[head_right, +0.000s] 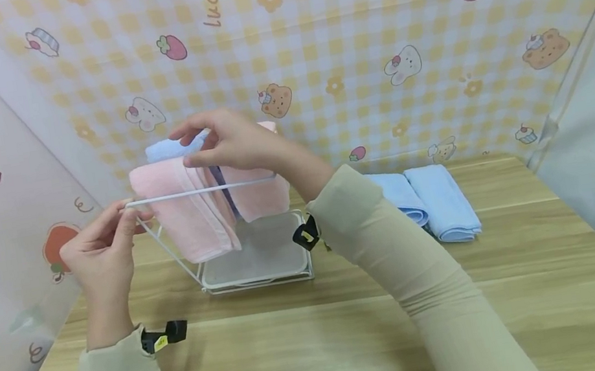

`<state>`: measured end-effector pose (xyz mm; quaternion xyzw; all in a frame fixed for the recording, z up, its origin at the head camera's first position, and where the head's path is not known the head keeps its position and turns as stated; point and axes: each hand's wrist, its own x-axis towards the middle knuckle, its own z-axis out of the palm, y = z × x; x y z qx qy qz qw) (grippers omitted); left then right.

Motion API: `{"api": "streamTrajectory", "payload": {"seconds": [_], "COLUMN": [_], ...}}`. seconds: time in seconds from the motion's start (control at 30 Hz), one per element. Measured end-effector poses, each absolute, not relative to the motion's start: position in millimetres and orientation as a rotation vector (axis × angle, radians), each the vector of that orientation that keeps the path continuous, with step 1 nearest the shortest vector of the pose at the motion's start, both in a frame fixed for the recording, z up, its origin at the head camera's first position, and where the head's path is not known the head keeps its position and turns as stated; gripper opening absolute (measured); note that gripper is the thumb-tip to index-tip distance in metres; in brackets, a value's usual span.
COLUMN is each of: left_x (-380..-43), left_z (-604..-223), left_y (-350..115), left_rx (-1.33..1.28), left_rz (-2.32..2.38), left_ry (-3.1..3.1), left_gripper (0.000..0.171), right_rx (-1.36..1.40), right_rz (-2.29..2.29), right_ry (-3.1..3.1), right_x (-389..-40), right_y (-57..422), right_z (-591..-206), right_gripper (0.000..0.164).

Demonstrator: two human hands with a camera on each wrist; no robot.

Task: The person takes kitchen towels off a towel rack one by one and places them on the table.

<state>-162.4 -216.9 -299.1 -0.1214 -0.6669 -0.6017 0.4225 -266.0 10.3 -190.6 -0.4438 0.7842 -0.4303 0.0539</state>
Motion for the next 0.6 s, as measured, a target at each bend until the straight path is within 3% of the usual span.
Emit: {"api": "streamTrajectory", "payload": {"seconds": [0.6], "left_x": [-165.6], "left_z": [-299.2], "left_y": [-218.2], "left_rx": [-0.35], "left_rz": [-1.515], "left_ry": [-1.653], "left_gripper": [0.023], "right_rx": [-1.474], "right_rz": [-1.029], "right_ry": [2.325], "right_x": [-274.3], "right_y": [-4.9], "right_z": [-194.7], "right_gripper": [0.056]}}
